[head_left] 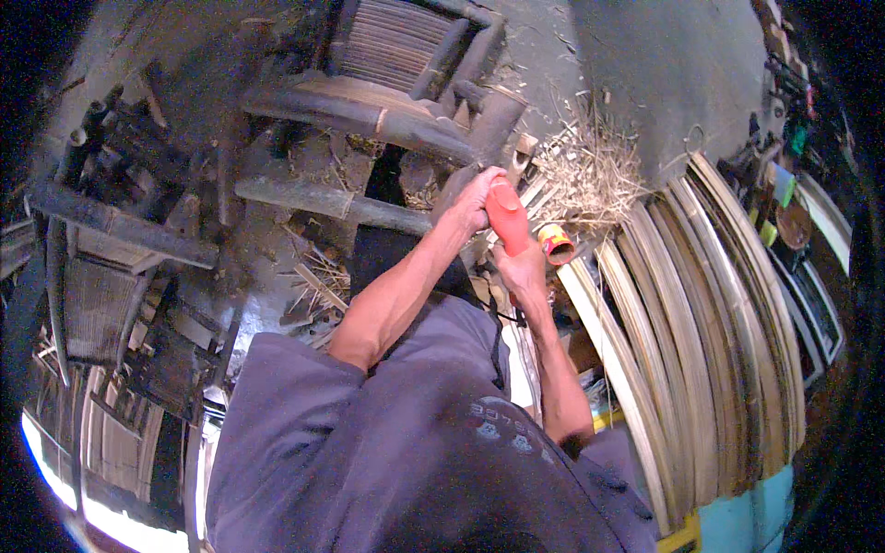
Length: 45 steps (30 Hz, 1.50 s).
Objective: The person uses a red electric sander to smooth the surface of a bamboo chair. They repeatedly reposition the chair to access different legs and sections, then continue sanding the frame and seat area.
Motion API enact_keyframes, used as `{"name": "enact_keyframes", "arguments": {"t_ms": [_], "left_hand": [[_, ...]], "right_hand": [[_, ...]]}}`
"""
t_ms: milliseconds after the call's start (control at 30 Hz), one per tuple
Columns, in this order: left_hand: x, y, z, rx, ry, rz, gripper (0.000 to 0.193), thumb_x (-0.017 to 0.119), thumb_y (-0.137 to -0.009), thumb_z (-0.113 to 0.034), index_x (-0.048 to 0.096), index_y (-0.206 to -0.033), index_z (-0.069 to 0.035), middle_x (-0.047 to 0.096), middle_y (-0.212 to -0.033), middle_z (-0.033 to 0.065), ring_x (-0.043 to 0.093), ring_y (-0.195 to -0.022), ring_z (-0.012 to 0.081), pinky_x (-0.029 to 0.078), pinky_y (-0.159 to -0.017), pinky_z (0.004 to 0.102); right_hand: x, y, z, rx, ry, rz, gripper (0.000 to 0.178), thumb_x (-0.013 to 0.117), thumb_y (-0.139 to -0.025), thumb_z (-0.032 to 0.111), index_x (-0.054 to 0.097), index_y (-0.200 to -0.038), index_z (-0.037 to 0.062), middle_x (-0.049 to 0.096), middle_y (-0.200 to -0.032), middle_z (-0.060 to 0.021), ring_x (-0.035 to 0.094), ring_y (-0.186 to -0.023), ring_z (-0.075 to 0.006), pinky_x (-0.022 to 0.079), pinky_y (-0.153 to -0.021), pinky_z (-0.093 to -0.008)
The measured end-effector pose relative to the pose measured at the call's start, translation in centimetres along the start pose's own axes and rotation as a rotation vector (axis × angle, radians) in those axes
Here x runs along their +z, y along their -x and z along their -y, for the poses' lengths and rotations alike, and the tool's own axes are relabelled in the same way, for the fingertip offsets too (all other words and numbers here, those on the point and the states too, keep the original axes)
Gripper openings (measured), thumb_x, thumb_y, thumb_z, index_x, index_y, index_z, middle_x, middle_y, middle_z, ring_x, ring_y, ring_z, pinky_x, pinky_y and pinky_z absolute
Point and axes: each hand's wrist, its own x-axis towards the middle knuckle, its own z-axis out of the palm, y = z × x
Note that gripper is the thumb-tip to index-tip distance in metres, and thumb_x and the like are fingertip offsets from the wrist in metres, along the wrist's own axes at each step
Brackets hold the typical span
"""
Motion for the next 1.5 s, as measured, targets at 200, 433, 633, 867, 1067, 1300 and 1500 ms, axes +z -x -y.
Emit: {"name": "enact_keyframes", "arguments": {"t_ms": [200, 433, 633, 867, 1067, 1300, 1500], "left_hand": [[-2.9, -4.4, -0.9, 0.058, 0.039, 0.041, 0.015, 0.062, -0.084, -0.025, 0.057, -0.075, -0.015, 0.059, -0.065, 0.0021, 0.058, -0.057, 0.0173, 0.053, -0.061, 0.0352], [-2.8, -5.3, -0.8, 0.114, 0.063, 0.011, 0.019, 0.065, -0.081, -0.029, 0.053, -0.074, -0.015, 0.057, -0.067, 0.0018, 0.056, -0.058, 0.0182, 0.052, -0.061, 0.0367], [-1.9, -4.2, -0.3, 0.153, 0.063, 0.012, 0.020, 0.062, -0.084, -0.030, 0.053, -0.072, -0.016, 0.058, -0.066, 0.0016, 0.056, -0.059, 0.0187, 0.052, -0.063, 0.0369], [1.2, 0.4, 0.6, 0.145, 0.167, 0.044, 0.023, 0.057, -0.088, -0.025, 0.048, -0.069, -0.018, 0.047, -0.061, -0.0030, 0.050, -0.057, 0.0130, 0.046, -0.060, 0.0294], [4.8, 5.5, 2.8, 0.026, 0.051, 0.125, 0.022, 0.061, -0.087, -0.036, 0.055, -0.081, -0.016, 0.058, -0.075, -0.0002, 0.057, -0.068, 0.0164, 0.052, -0.072, 0.0355], [6.0, 9.5, 4.8, -0.016, -0.089, 0.166, 0.026, 0.065, -0.088, -0.037, 0.056, -0.090, -0.014, 0.059, -0.081, -0.0004, 0.058, -0.072, 0.0147, 0.051, -0.072, 0.0343], [-2.0, 14.6, 1.5, 0.078, -0.266, -0.034, 0.038, 0.073, -0.080, -0.044, 0.057, -0.095, -0.013, 0.062, -0.086, 0.0028, 0.061, -0.076, 0.0192, 0.054, -0.076, 0.0393]], "right_hand": [[2.8, -3.6, -2.5, -0.025, 0.183, -0.014, 0.033, 0.062, -0.075, 0.022, 0.064, -0.098, -0.0017, 0.066, -0.088, -0.0271, 0.065, -0.087, -0.0400, 0.050, -0.076, -0.0456], [2.3, -4.5, -3.3, -0.106, 0.113, 0.049, 0.025, 0.060, -0.077, 0.021, 0.061, -0.091, -0.0004, 0.062, -0.072, -0.0167, 0.062, -0.067, -0.0279, 0.047, -0.061, -0.0395], [1.2, -3.9, -4.5, -0.152, 0.070, 0.076, 0.030, 0.064, -0.075, 0.020, 0.060, -0.095, -0.0024, 0.063, -0.073, -0.0203, 0.063, -0.069, -0.0338, 0.048, -0.066, -0.0416], [-1.4, -0.5, -1.3, -0.164, 0.110, 0.073, 0.023, 0.062, -0.074, 0.019, 0.059, -0.085, -0.0008, 0.059, -0.067, -0.0077, 0.054, -0.060, -0.0173, 0.045, -0.058, -0.0350], [-4.2, 4.1, -1.0, -0.240, 0.098, 0.002, 0.018, 0.060, -0.075, 0.010, 0.061, -0.091, 0.0002, 0.060, -0.071, -0.0058, 0.055, -0.063, -0.0129, 0.045, -0.059, -0.0311], [-2.7, 8.9, -4.4, -0.207, 0.005, -0.134, 0.024, 0.059, -0.075, 0.008, 0.061, -0.098, -0.0001, 0.059, -0.070, -0.0022, 0.053, -0.060, -0.0124, 0.045, -0.058, -0.0288], [4.7, 12.4, -2.6, -0.291, -0.050, -0.069, 0.039, 0.062, -0.072, 0.013, 0.060, -0.108, 0.0001, 0.066, -0.087, -0.0205, 0.066, -0.080, -0.0291, 0.050, -0.073, -0.0390]]}}
